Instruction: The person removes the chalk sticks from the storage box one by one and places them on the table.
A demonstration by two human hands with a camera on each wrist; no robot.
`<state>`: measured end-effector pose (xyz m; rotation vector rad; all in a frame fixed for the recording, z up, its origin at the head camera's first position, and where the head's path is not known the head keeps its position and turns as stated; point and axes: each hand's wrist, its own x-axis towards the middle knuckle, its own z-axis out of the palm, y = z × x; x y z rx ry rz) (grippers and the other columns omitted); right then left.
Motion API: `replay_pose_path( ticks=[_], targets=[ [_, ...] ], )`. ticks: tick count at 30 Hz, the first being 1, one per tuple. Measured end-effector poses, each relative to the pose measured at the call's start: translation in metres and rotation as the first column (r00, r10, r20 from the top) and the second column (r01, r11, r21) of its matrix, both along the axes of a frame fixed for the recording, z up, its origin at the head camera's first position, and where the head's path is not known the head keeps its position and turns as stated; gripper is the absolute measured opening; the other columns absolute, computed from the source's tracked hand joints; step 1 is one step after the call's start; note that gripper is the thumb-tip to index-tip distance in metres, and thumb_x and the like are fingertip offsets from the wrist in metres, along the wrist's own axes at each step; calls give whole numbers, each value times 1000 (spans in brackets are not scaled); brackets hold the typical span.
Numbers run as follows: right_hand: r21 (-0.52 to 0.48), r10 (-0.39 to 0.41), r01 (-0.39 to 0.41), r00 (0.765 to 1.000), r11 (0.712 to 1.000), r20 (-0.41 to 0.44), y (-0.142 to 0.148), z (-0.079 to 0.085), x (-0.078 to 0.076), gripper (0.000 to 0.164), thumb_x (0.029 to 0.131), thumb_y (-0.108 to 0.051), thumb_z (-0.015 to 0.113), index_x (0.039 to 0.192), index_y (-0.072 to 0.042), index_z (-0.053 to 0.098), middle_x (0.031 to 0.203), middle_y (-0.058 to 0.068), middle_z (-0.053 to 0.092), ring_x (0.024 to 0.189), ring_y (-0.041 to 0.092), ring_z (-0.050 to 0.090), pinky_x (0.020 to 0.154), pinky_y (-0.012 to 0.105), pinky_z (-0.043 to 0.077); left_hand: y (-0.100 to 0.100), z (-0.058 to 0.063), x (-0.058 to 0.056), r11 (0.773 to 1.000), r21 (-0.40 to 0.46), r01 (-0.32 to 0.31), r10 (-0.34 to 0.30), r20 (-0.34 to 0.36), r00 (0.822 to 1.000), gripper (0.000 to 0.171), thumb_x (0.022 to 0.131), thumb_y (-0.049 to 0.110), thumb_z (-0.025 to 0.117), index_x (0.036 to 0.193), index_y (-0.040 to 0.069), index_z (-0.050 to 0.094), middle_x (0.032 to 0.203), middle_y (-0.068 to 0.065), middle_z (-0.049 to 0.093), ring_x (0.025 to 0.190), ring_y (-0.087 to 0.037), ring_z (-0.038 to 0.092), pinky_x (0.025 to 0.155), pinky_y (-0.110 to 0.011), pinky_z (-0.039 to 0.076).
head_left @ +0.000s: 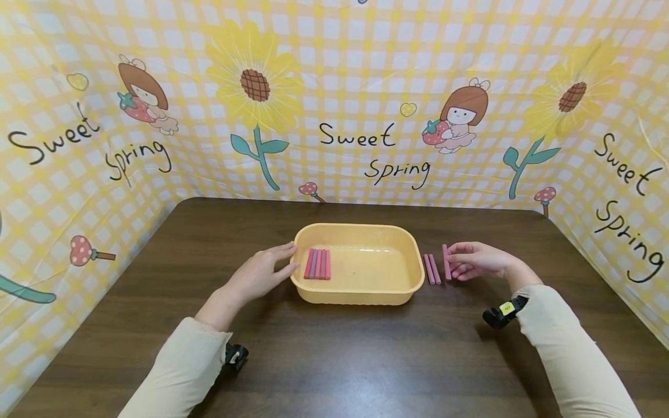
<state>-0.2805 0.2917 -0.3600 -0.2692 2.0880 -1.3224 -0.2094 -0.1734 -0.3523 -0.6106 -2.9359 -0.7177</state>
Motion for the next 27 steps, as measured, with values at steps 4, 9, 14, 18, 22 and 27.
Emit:
replay_pose_path(
  ticks=[4, 9, 14, 18, 22, 27],
  targets=[
    [32, -17, 17, 1000, 999, 19, -2, -3, -1, 38, 96, -21, 50, 122, 5, 39, 86, -2, 62, 77, 8, 63, 73, 24, 56, 0, 0, 0, 1000, -1, -2, 2, 5, 1000, 48, 94, 27, 54, 135, 1, 48, 142, -16, 45, 131, -34, 44, 107, -51, 37],
    [63, -36, 34, 999, 997, 23, -4, -8, -2, 39, 97, -20, 50, 123, 6, 39, 84, -2, 61, 76, 8, 62, 70, 22, 56, 0, 1, 0, 1000, -4, -2, 2, 4, 1000, 48, 94, 27, 54, 135, 1, 48, 142, -16, 45, 131, -35, 44, 107, -51, 36],
    [89, -57, 54, 998, 995, 25, -8, -11, -4, 38, 97, -20, 50, 122, 6, 40, 82, -2, 61, 74, 7, 61, 69, 21, 56, 1, 0, -1, 1000, 1, -3, 3, 10, 1000, 49, 94, 28, 54, 135, 2, 48, 143, -16, 45, 131, -34, 44, 108, -50, 36],
    [97, -55, 52, 998, 994, 26, -10, -12, -5, 38, 96, -20, 50, 121, 7, 41, 83, -1, 61, 73, 6, 61, 68, 21, 56, 1, 0, -1, 1000, 0, -3, 3, 11, 1000, 49, 94, 28, 54, 135, 2, 47, 143, -16, 45, 131, -34, 43, 108, -50, 36],
    [105, -54, 51, 998, 993, 27, -11, -13, -6, 35, 97, -18, 49, 119, 7, 43, 84, -1, 63, 73, 6, 61, 68, 21, 56, 1, 0, -1, 1000, 1, -1, 1, 11, 1000, 49, 94, 28, 54, 135, 2, 47, 143, -15, 45, 131, -34, 44, 108, -50, 36],
    [131, -66, 64, 998, 989, 15, -10, -12, -5, 33, 97, -18, 48, 119, 8, 45, 84, 0, 62, 73, 7, 61, 69, 21, 56, 0, 0, -1, 1000, 4, -1, 1, 16, 1000, 50, 94, 29, 54, 136, 2, 47, 143, -16, 44, 131, -34, 43, 108, -51, 36]
  ],
)
